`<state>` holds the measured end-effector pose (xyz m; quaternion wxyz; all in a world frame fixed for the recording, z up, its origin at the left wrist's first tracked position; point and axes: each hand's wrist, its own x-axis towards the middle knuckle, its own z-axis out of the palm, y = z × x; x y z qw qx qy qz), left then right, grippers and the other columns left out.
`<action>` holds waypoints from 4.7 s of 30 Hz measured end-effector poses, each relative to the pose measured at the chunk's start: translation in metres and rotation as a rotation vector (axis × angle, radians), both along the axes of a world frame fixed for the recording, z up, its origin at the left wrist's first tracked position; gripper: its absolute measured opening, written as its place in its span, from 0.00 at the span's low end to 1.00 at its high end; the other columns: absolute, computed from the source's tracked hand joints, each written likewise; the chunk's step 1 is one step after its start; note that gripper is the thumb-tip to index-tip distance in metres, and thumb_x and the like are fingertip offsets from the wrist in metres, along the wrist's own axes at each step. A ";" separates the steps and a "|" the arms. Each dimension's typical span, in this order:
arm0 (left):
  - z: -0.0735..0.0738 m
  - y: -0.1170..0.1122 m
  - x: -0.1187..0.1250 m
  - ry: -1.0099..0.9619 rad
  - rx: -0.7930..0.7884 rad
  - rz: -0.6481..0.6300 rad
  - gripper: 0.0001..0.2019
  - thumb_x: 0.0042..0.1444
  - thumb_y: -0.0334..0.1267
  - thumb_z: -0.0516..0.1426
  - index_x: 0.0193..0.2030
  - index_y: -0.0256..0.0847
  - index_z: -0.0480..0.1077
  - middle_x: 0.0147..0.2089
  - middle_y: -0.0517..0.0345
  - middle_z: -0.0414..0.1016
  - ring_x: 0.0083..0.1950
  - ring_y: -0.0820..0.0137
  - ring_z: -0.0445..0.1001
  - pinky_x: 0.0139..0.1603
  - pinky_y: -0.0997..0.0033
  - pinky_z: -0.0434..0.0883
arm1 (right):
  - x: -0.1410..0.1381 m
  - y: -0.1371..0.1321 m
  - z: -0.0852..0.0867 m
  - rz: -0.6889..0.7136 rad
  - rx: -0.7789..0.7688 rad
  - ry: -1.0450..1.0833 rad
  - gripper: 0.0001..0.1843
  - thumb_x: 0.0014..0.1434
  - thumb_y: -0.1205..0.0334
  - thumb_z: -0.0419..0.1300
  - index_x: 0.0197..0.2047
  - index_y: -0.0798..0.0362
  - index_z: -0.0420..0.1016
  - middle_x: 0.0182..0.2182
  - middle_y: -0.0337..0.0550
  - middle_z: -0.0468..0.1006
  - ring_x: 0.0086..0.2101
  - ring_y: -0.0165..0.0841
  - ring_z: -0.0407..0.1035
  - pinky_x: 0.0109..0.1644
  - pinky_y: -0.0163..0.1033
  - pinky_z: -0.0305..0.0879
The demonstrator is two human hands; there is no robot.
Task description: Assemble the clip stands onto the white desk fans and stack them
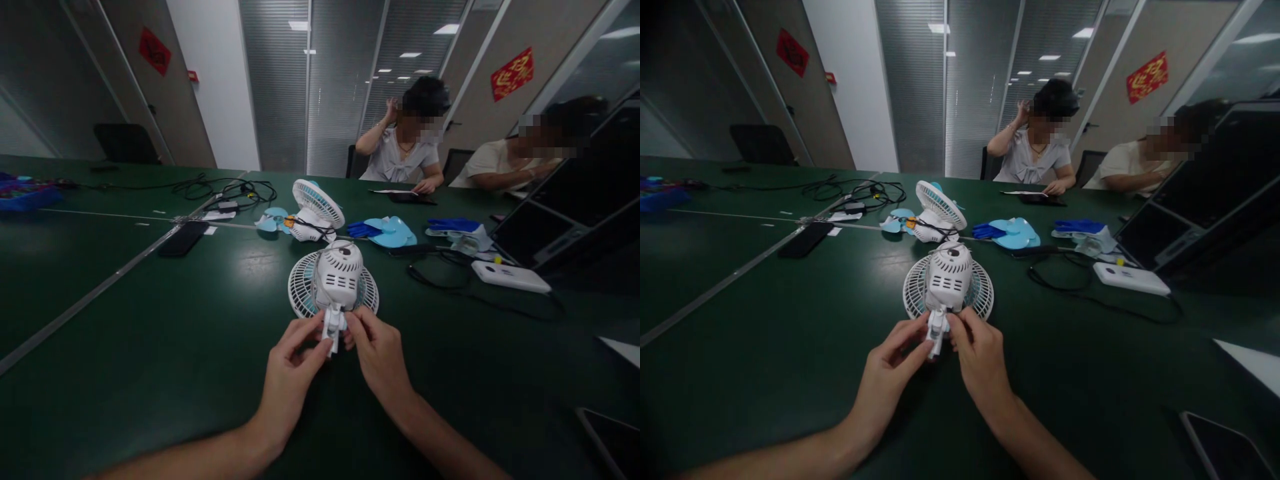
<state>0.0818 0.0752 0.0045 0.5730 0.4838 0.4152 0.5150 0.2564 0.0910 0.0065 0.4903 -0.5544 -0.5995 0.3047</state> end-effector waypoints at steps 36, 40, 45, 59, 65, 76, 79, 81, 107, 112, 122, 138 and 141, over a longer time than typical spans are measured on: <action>-0.020 -0.009 0.000 0.113 0.010 -0.109 0.32 0.65 0.42 0.63 0.75 0.51 0.65 0.56 0.52 0.77 0.47 0.67 0.76 0.51 0.67 0.75 | 0.009 -0.016 -0.009 -0.042 0.162 0.052 0.11 0.69 0.61 0.64 0.53 0.44 0.78 0.47 0.43 0.83 0.45 0.38 0.80 0.50 0.42 0.78; -0.016 -0.010 0.000 0.122 -0.015 -0.093 0.32 0.64 0.42 0.64 0.74 0.51 0.65 0.59 0.51 0.77 0.48 0.66 0.77 0.51 0.67 0.75 | 0.001 -0.008 -0.003 0.013 0.008 0.223 0.07 0.71 0.55 0.62 0.48 0.47 0.78 0.31 0.37 0.80 0.31 0.33 0.77 0.36 0.36 0.76; -0.014 -0.010 0.000 0.107 -0.050 -0.101 0.33 0.64 0.44 0.63 0.75 0.49 0.63 0.59 0.50 0.77 0.50 0.65 0.76 0.51 0.66 0.75 | 0.007 -0.011 -0.004 0.083 -0.030 0.172 0.11 0.72 0.54 0.61 0.53 0.47 0.79 0.39 0.41 0.82 0.36 0.35 0.78 0.41 0.38 0.75; -0.016 -0.010 0.001 0.097 -0.056 -0.098 0.32 0.64 0.42 0.63 0.74 0.48 0.64 0.59 0.50 0.76 0.49 0.65 0.75 0.52 0.65 0.74 | 0.017 -0.014 -0.005 0.030 0.290 -0.243 0.14 0.70 0.66 0.61 0.57 0.47 0.74 0.40 0.40 0.80 0.31 0.31 0.75 0.33 0.35 0.72; -0.013 -0.009 0.002 0.092 -0.065 -0.100 0.32 0.64 0.42 0.63 0.74 0.49 0.64 0.58 0.50 0.76 0.47 0.66 0.75 0.51 0.65 0.73 | 0.016 -0.003 -0.002 0.026 0.285 -0.320 0.15 0.73 0.66 0.56 0.32 0.49 0.74 0.28 0.37 0.76 0.28 0.31 0.73 0.32 0.35 0.68; -0.015 -0.012 0.002 0.082 -0.073 -0.080 0.32 0.64 0.45 0.63 0.73 0.47 0.65 0.56 0.51 0.76 0.46 0.66 0.74 0.51 0.65 0.73 | 0.029 -0.011 -0.009 0.044 0.421 -0.472 0.16 0.70 0.70 0.61 0.59 0.46 0.74 0.45 0.42 0.79 0.29 0.28 0.73 0.30 0.33 0.70; -0.015 -0.012 0.002 0.088 -0.081 -0.074 0.32 0.64 0.45 0.63 0.74 0.47 0.64 0.58 0.51 0.75 0.49 0.65 0.75 0.53 0.64 0.72 | 0.028 -0.007 -0.010 0.056 0.413 -0.481 0.12 0.73 0.66 0.60 0.57 0.46 0.75 0.45 0.43 0.81 0.38 0.33 0.78 0.39 0.37 0.73; -0.015 -0.012 0.002 0.081 -0.084 -0.081 0.33 0.64 0.45 0.63 0.74 0.47 0.63 0.59 0.50 0.75 0.50 0.64 0.75 0.53 0.64 0.72 | 0.024 -0.004 -0.010 0.060 0.372 -0.454 0.07 0.75 0.65 0.57 0.49 0.48 0.77 0.41 0.42 0.81 0.38 0.34 0.78 0.41 0.38 0.72; -0.014 -0.012 0.003 0.087 -0.073 -0.054 0.32 0.64 0.46 0.64 0.73 0.48 0.66 0.57 0.50 0.77 0.47 0.65 0.76 0.50 0.66 0.75 | 0.022 -0.009 -0.011 0.033 0.419 -0.414 0.14 0.71 0.67 0.61 0.58 0.46 0.75 0.47 0.44 0.80 0.33 0.31 0.77 0.34 0.36 0.74; -0.013 -0.012 0.003 0.108 -0.077 -0.066 0.32 0.64 0.45 0.64 0.74 0.47 0.65 0.56 0.49 0.77 0.47 0.65 0.75 0.49 0.66 0.74 | 0.015 0.004 -0.003 -0.020 0.327 -0.343 0.14 0.74 0.65 0.56 0.36 0.49 0.77 0.28 0.37 0.77 0.25 0.30 0.73 0.29 0.33 0.70; -0.013 -0.011 0.002 0.087 -0.078 -0.054 0.33 0.62 0.47 0.65 0.73 0.47 0.66 0.57 0.49 0.77 0.49 0.64 0.76 0.51 0.65 0.75 | 0.019 -0.007 -0.008 0.072 0.364 -0.401 0.14 0.71 0.66 0.60 0.57 0.47 0.74 0.46 0.45 0.79 0.32 0.32 0.76 0.34 0.36 0.74; -0.015 -0.011 0.005 0.080 -0.111 -0.054 0.34 0.63 0.48 0.64 0.74 0.48 0.64 0.60 0.47 0.76 0.52 0.62 0.76 0.52 0.63 0.75 | 0.019 -0.005 -0.008 0.064 0.337 -0.412 0.07 0.73 0.63 0.57 0.50 0.47 0.77 0.38 0.41 0.81 0.31 0.33 0.76 0.34 0.37 0.71; -0.012 -0.012 0.005 0.093 -0.113 -0.061 0.33 0.63 0.48 0.64 0.73 0.47 0.65 0.59 0.48 0.77 0.52 0.62 0.76 0.53 0.63 0.74 | 0.016 0.000 -0.005 0.045 0.327 -0.418 0.16 0.76 0.63 0.53 0.35 0.49 0.75 0.30 0.39 0.78 0.29 0.32 0.75 0.33 0.37 0.69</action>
